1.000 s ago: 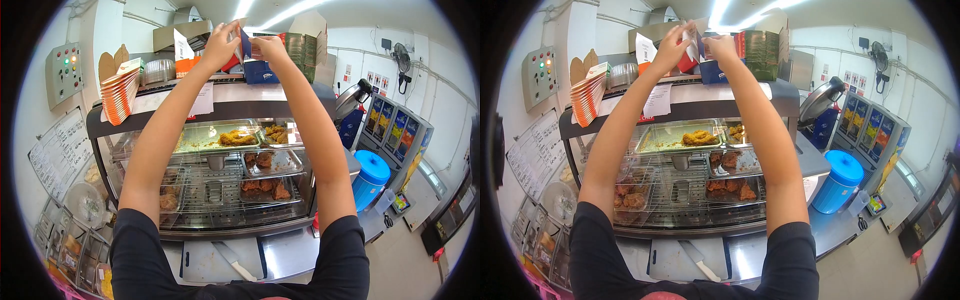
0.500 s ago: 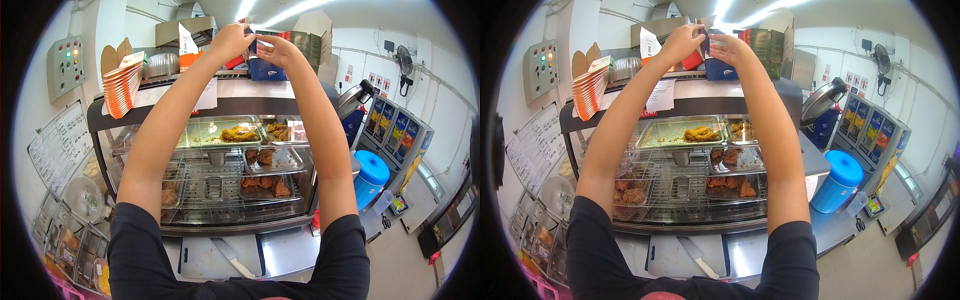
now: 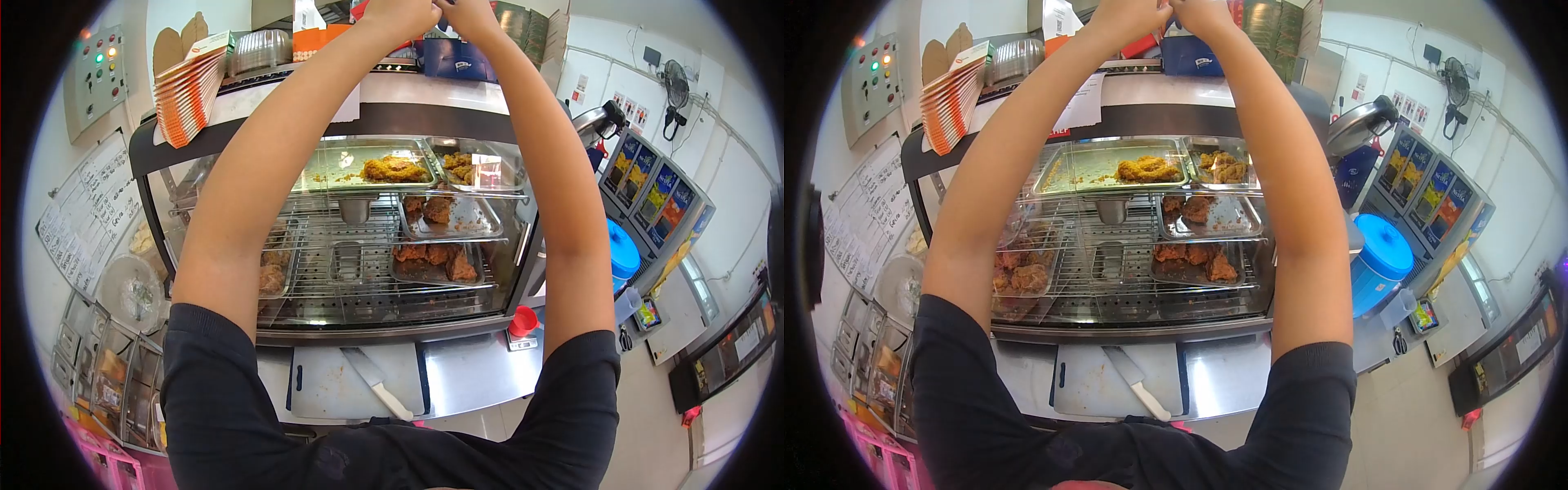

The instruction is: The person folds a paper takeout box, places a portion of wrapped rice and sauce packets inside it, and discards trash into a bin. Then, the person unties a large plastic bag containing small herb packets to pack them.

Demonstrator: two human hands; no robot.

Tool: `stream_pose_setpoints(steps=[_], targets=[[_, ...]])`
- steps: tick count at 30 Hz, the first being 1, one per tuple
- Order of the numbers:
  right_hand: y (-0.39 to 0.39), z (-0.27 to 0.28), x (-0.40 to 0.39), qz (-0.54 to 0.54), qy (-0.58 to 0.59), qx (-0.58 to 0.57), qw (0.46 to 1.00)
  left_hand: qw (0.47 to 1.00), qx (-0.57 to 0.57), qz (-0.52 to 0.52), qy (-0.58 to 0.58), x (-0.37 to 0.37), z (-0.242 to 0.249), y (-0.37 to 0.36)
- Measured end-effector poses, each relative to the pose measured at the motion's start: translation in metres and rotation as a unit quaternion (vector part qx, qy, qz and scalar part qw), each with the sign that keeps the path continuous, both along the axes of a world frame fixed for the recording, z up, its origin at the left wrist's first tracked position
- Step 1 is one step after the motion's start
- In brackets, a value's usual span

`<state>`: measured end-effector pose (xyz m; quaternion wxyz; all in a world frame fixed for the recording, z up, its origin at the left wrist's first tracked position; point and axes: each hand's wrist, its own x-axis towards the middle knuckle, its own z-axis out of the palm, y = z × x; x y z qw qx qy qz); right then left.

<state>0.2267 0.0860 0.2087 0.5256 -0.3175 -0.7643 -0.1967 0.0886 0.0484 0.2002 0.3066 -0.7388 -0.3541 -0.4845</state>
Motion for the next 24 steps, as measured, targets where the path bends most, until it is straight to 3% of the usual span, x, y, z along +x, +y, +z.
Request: stream_pose_setpoints(steps=[2, 3, 6, 7, 10, 11, 14, 15, 19, 22, 24], targets=[[-0.01, 0.009, -0.003, -0.014, 0.023, -0.127, 0.992, 0.996, 0.064, -0.055, -0.027, 0.005, -0.001, 0.026], [-0.006, 0.008, -0.003, 0.03, 0.052, -0.121, 0.991, 0.991, 0.097, -0.081, -0.042, 0.007, -0.001, 0.031], [0.0, 0.015, -0.01, -0.034, 0.052, -0.086, 0.994, 0.997, 0.053, -0.013, -0.06, 0.017, 0.001, 0.036], [-0.009, 0.015, -0.015, -0.048, 0.099, -0.12, 0.987, 0.998, 0.021, -0.018, -0.053, 0.017, 0.002, 0.029], [0.002, 0.013, -0.012, -0.071, 0.066, 0.019, 0.995, 0.992, 0.066, -0.077, -0.08, 0.017, 0.003, 0.037], [0.004, 0.015, -0.01, -0.066, 0.09, -0.02, 0.994, 0.993, 0.047, -0.065, -0.09, 0.019, 0.004, 0.04], [0.01, 0.018, -0.017, -0.043, 0.108, 0.05, 0.992, 0.993, 0.02, -0.056, -0.101, 0.021, 0.005, 0.048], [-0.02, 0.014, -0.025, -0.01, 0.133, 0.006, 0.991, 0.992, 0.032, -0.069, -0.098, 0.018, 0.004, 0.05], [-0.02, 0.019, -0.02, -0.077, 0.152, 0.147, 0.974, 0.991, 0.097, -0.081, -0.051, 0.015, 0.001, 0.045], [-0.049, 0.023, -0.019, -0.08, 0.19, 0.273, 0.94, 0.997, 0.012, -0.013, -0.074, 0.01, 0.003, 0.067], [-0.086, 0.016, -0.02, -0.029, 0.246, 0.307, 0.919, 0.993, -0.029, -0.062, -0.101, 0.007, -0.005, 0.058]])
